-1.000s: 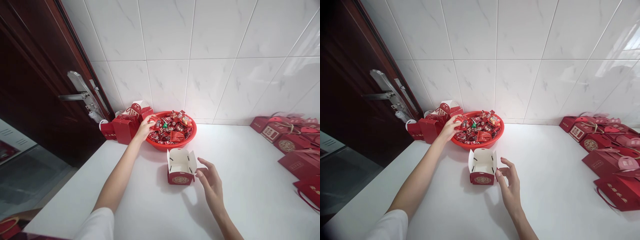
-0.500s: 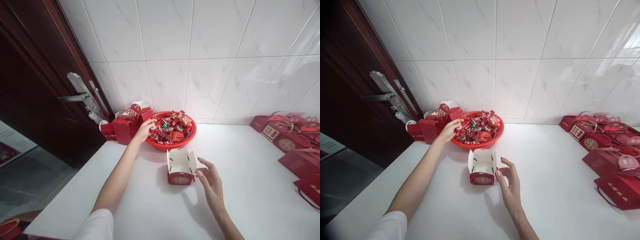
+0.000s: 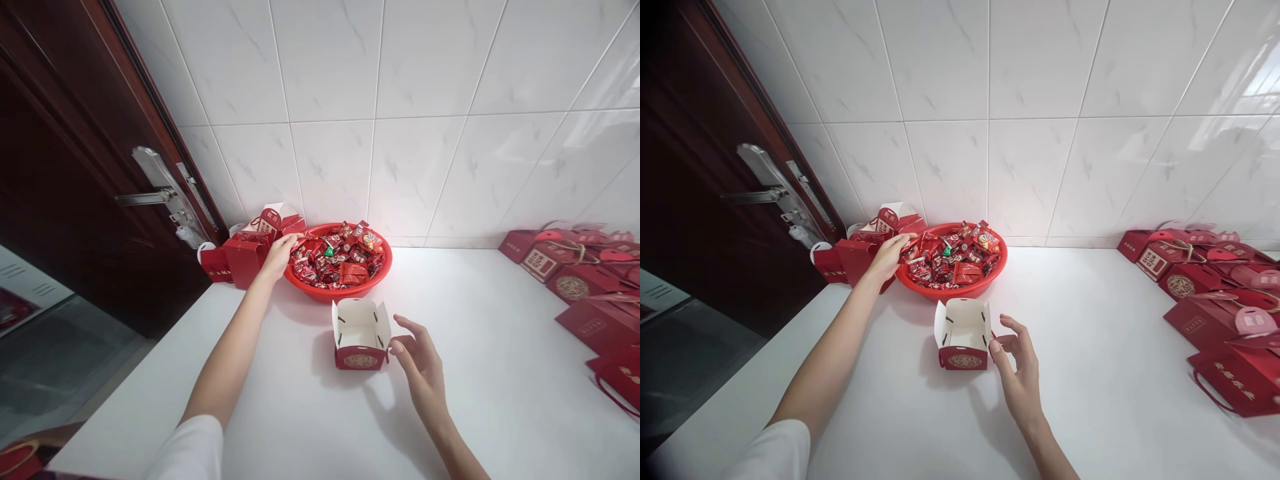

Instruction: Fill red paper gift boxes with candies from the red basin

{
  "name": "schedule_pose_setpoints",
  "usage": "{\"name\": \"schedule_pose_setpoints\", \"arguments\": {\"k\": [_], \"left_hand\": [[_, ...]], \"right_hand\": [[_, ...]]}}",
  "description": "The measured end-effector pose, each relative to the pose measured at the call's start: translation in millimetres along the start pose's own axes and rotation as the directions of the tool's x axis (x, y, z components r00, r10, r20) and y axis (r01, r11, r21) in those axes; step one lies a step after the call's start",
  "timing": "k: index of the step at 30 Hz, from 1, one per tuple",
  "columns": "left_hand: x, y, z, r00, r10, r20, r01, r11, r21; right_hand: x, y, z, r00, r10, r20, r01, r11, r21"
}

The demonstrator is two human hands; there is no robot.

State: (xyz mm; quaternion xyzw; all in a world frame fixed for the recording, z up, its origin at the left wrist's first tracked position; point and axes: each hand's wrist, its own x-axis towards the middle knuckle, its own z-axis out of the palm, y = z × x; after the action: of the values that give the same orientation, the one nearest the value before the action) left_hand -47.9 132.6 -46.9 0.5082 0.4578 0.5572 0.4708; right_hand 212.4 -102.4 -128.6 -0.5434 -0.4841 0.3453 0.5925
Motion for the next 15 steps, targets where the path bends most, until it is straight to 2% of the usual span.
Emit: {"name": "schedule_pose_setpoints", "arguments": {"k": [3, 8, 15], "left_hand": [[4.3, 2.8, -4.9, 1.000, 0.014, 0.001, -0.014, 0.998, 0.060], [8.8, 9.7, -7.0, 0.996, -0.052, 0.066, 0.038, 0.979, 0.199], [7.4, 12.0, -6.0, 0.986, -0.121, 0.115, 0.096, 0.975, 0.202]], "right_hand": [[0.0, -0.6, 0.1, 1.000, -0.014, -0.003, 0.014, 1.000, 0.004], [0.3, -2.2, 0.1, 1.000, -0.002, 0.011, 0.002, 1.000, 0.008], [0.0, -3.7, 0.3, 1.000, -0.010, -0.002, 0.010, 1.000, 0.012]]}}
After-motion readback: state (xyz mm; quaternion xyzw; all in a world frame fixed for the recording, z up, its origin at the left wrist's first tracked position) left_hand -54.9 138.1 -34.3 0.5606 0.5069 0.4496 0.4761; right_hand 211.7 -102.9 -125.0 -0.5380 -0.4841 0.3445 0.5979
